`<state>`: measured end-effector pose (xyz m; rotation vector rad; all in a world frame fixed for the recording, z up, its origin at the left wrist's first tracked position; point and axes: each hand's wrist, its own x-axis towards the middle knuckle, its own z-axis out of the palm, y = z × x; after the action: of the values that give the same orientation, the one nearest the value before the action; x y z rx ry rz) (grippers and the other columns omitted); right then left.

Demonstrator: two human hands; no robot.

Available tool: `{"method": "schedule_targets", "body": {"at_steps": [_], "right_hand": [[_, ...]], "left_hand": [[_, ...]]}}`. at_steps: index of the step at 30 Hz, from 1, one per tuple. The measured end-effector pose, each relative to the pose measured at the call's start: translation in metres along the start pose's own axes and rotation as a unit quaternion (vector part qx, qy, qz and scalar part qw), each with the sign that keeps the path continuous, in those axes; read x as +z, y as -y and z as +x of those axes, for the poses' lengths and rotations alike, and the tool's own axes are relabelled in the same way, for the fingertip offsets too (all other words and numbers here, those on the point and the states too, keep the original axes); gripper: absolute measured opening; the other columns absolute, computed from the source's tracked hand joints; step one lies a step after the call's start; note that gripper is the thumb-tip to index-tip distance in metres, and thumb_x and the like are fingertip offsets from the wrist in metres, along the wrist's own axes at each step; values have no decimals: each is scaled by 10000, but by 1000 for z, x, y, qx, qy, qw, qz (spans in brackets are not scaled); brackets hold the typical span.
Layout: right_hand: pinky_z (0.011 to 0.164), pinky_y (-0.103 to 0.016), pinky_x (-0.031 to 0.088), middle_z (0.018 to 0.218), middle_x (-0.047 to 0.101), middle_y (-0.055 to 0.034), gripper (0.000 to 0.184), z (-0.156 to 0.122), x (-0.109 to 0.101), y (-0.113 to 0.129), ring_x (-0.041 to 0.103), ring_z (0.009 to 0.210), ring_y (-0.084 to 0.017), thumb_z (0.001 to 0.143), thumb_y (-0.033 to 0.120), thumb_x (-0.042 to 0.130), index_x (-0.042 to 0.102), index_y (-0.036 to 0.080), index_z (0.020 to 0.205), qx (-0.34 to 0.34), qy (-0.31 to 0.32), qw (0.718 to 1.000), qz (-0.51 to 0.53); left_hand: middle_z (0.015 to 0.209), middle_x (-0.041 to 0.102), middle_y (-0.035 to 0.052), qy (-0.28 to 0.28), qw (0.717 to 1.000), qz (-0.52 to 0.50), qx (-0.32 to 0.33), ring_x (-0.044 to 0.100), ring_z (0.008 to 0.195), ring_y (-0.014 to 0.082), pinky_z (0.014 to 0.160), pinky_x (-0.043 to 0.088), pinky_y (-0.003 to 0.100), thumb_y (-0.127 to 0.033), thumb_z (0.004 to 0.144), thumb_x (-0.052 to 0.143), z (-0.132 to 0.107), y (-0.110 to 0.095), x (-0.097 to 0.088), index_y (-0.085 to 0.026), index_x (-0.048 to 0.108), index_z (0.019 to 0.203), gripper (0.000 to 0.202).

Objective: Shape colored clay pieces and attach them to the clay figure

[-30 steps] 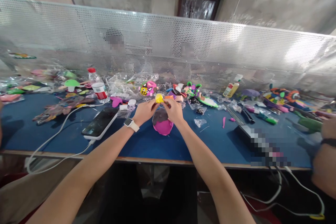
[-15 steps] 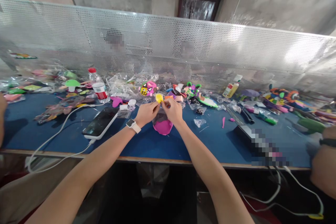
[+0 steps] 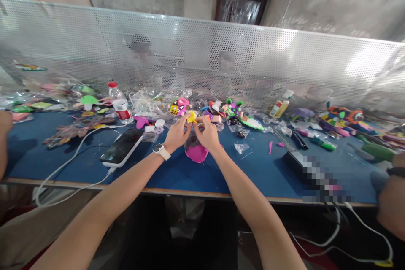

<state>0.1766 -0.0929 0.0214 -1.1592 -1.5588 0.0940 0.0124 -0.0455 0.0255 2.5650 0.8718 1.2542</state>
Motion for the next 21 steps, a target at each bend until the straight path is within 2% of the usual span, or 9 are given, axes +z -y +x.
{"method": "schedule_targets", "body": {"at_steps": [6,11,21], "right_hand": [[630,-326,588,1009,778,-93,222,0,2,1,769,747,-217,949,436,633,654,216,978,32,-18,997,63],[623,-344,594,861,766,-73,201,0,3,0,773,745,-243,939,426,633,647,226,934,37,-10,997,65],[633,-343,617,888,789,-78,340,-2,6,4,787,781,-249,906,566,689,638,230,923,32,-9,997,74]], "left_hand": [[1249,733,112,-15,1000,9,12,748,976,208,840,573,314,-319,1095,441,0,4,0,-186,530,1398,342],[1211,741,107,-27,999,30,23,748,1001,221,825,577,317,-290,1094,446,0,6,3,-182,563,1350,301],[1149,771,98,-58,998,10,31,764,926,211,791,565,306,-285,1089,466,2,12,4,-184,622,1236,237]]}}
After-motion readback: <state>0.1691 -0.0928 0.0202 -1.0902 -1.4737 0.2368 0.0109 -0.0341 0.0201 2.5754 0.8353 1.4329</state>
